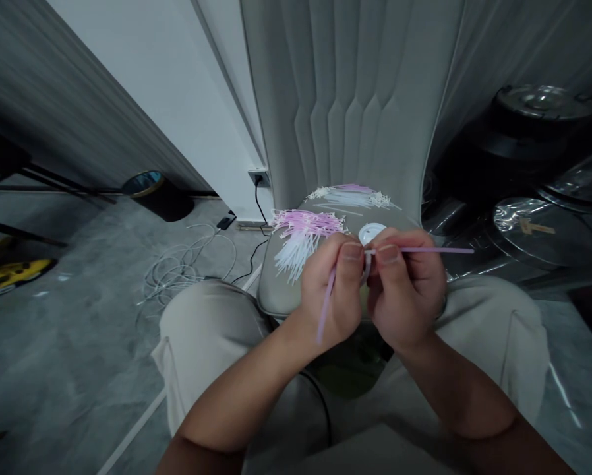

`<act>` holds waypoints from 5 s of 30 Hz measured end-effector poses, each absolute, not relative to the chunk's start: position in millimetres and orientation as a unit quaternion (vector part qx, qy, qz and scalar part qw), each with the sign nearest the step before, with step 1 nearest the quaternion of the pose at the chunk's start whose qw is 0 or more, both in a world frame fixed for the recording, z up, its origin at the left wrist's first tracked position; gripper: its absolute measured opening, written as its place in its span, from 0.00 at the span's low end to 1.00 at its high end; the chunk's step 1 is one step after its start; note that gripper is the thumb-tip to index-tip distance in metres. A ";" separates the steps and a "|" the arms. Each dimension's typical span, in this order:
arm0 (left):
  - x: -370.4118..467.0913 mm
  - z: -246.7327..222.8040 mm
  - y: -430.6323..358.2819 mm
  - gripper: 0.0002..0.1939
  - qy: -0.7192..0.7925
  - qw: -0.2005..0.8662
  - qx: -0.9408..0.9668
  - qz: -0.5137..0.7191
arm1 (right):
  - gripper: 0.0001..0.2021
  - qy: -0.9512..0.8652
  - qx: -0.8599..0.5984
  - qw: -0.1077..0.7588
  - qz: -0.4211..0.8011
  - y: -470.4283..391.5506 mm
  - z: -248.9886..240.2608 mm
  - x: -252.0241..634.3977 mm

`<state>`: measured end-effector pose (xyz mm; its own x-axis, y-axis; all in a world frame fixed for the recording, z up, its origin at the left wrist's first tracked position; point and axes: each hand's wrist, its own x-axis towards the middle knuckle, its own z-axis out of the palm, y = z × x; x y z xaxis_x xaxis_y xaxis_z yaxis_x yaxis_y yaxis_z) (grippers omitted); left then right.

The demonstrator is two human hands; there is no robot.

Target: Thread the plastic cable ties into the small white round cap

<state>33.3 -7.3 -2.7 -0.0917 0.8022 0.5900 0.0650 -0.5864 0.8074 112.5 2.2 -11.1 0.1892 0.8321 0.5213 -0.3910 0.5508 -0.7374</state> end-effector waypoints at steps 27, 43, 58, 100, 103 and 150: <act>29.9 -24.4 18.7 0.24 0.373 0.349 0.548 0.662 | 0.09 -0.412 -0.290 0.712 0.489 19.9 -30.5 103.6; 40.5 -29.6 13.0 0.24 0.435 0.352 0.515 0.649 | 0.17 -0.536 -0.369 0.682 0.335 21.4 -30.2 111.6; 33.3 -30.1 15.2 0.20 0.457 0.249 0.579 0.627 | 0.16 -0.633 -0.365 0.622 0.279 28.0 -34.3 113.8; 11.5 -67.8 12.1 0.12 0.537 0.302 0.710 0.341 | 0.16 -0.403 -0.440 0.480 0.643 55.2 -81.9 193.9; 9.3 -81.1 9.5 0.11 0.551 0.308 0.701 0.331 | 0.15 -0.408 -0.443 0.461 0.652 53.0 -83.9 187.5; 23.7 -120.0 65.5 0.08 0.468 0.219 0.833 0.198 | 0.09 -0.548 -0.506 0.397 0.535 76.7 -109.4 206.6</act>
